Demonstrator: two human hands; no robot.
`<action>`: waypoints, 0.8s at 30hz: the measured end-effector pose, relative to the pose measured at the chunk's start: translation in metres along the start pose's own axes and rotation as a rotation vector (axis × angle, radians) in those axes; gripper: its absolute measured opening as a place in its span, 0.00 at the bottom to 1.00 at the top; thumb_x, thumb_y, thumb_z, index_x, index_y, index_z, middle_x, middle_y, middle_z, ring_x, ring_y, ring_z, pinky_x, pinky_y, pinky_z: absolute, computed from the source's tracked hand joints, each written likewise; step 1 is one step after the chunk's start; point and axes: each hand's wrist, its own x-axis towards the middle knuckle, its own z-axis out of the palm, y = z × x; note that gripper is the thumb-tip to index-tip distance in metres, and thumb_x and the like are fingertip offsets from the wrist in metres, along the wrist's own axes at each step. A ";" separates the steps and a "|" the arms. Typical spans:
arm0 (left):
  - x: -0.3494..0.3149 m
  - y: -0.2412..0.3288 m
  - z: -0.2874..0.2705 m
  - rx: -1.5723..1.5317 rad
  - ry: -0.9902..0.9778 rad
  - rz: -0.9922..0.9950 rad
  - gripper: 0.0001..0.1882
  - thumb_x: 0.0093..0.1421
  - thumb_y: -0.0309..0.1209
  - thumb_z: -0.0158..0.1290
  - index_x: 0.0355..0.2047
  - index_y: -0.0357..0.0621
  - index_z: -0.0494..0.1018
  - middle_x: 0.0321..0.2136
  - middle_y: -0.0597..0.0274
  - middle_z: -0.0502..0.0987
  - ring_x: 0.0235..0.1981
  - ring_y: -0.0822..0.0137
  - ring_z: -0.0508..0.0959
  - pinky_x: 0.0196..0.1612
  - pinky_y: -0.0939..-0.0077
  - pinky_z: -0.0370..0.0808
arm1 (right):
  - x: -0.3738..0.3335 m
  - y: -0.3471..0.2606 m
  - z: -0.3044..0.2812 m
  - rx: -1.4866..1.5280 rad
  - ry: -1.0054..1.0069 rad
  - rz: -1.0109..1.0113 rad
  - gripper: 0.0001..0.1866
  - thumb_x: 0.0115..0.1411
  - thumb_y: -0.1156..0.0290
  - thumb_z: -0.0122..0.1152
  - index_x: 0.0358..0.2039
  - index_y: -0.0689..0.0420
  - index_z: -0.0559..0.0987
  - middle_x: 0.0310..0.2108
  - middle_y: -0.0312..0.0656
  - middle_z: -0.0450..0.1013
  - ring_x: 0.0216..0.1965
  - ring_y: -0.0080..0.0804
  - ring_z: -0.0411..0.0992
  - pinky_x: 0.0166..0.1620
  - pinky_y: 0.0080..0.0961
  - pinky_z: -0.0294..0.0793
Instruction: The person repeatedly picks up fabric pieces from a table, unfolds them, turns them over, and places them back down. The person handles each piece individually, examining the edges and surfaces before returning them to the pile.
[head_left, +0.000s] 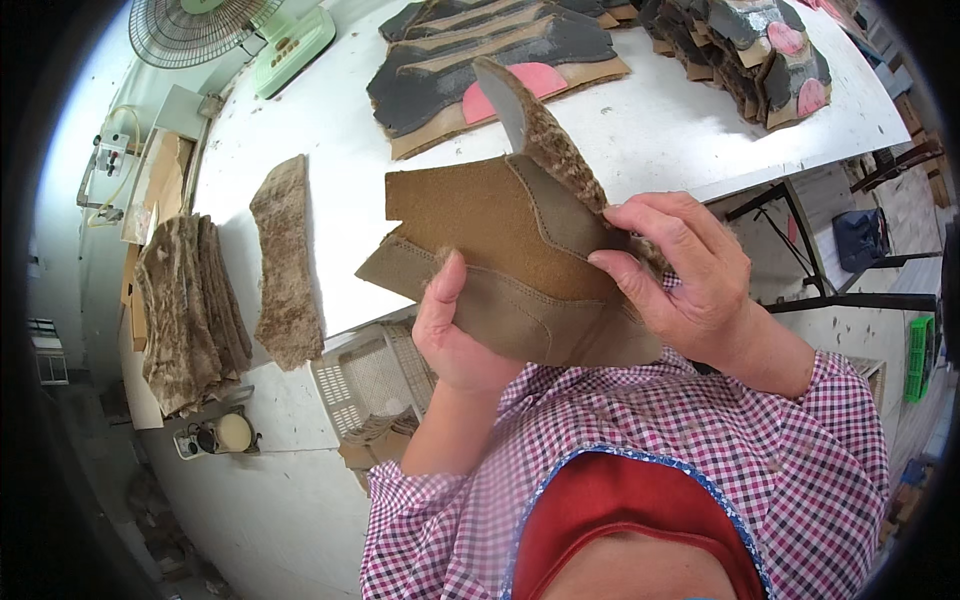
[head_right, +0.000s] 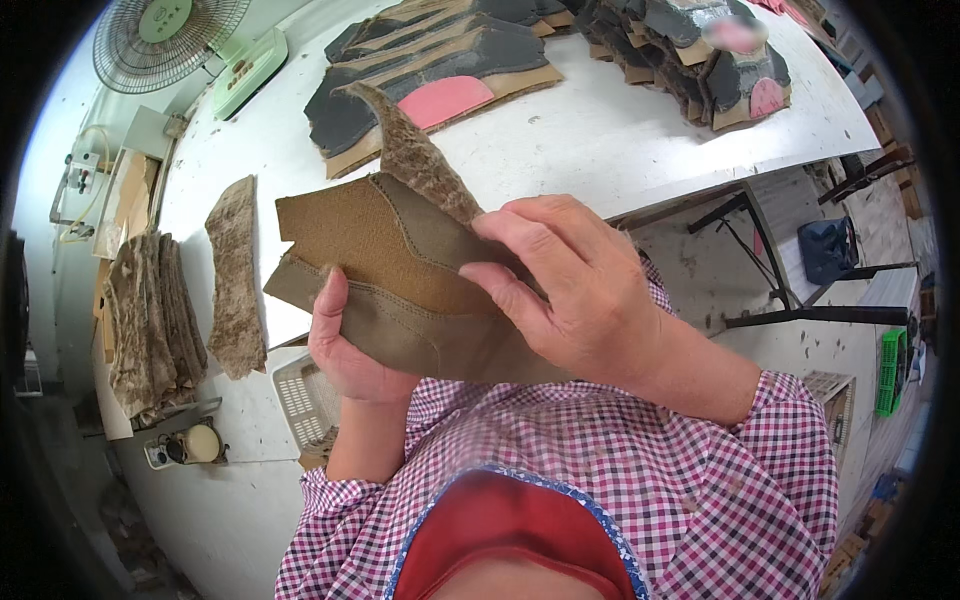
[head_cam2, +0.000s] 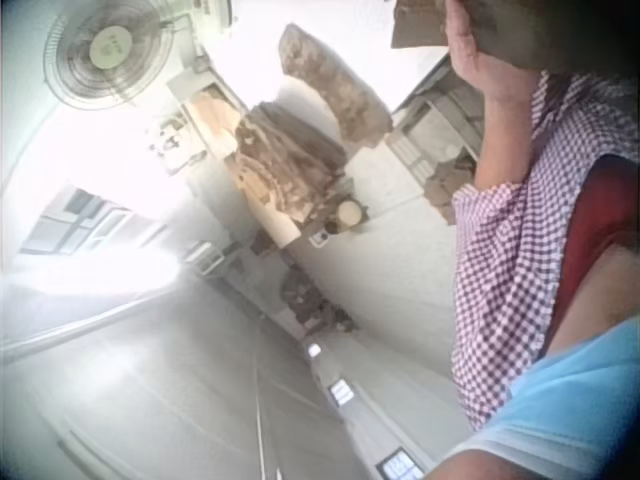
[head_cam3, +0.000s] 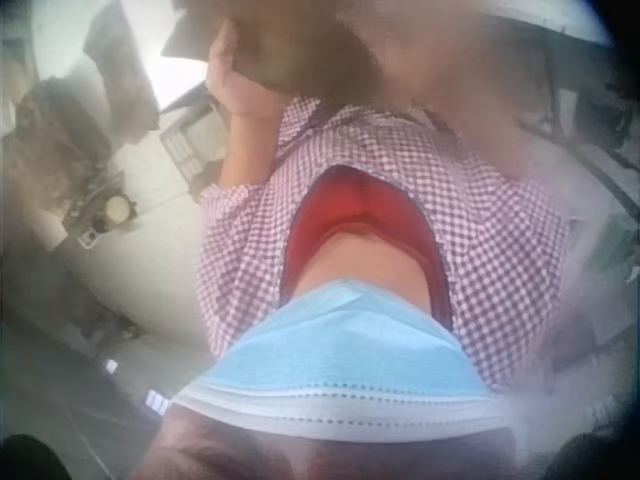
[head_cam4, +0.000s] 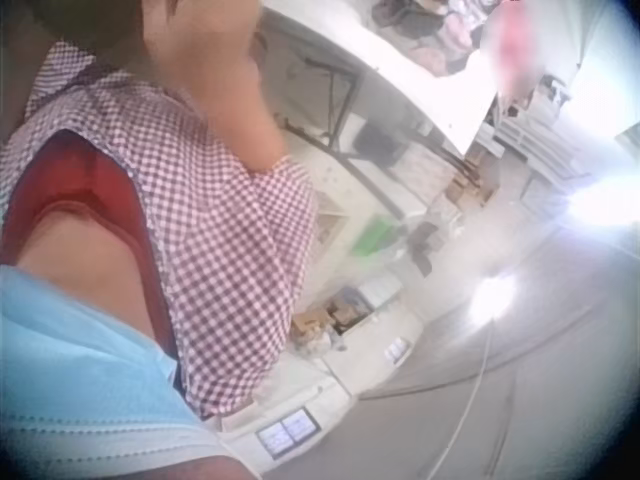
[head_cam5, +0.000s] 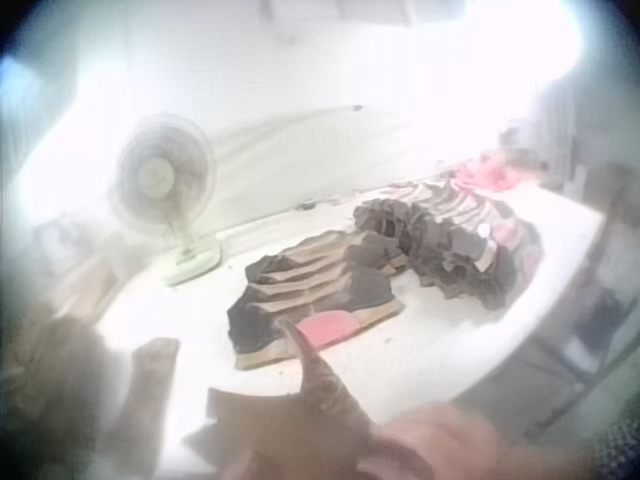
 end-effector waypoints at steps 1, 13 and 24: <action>-0.001 -0.001 0.000 0.001 -0.019 0.002 0.25 0.66 0.37 0.39 0.61 0.39 0.58 0.59 0.49 0.65 0.59 0.50 0.66 0.62 0.50 0.62 | 0.000 0.000 0.001 -0.011 -0.003 0.000 0.15 0.48 0.76 0.70 0.37 0.63 0.77 0.34 0.45 0.75 0.33 0.38 0.76 0.34 0.26 0.77; -0.004 0.003 -0.004 0.361 0.015 0.068 0.24 0.65 0.36 0.41 0.60 0.38 0.60 0.57 0.49 0.67 0.58 0.52 0.67 0.61 0.52 0.63 | 0.001 0.004 -0.010 0.309 -0.227 0.234 0.08 0.51 0.78 0.66 0.32 0.63 0.77 0.27 0.43 0.75 0.27 0.31 0.75 0.31 0.22 0.73; 0.001 -0.003 -0.006 0.527 0.025 0.062 0.23 0.65 0.34 0.41 0.58 0.36 0.61 0.55 0.51 0.68 0.56 0.55 0.69 0.60 0.57 0.64 | -0.015 0.005 0.002 0.288 -0.185 0.317 0.09 0.55 0.77 0.63 0.35 0.61 0.73 0.24 0.42 0.72 0.22 0.32 0.72 0.25 0.25 0.71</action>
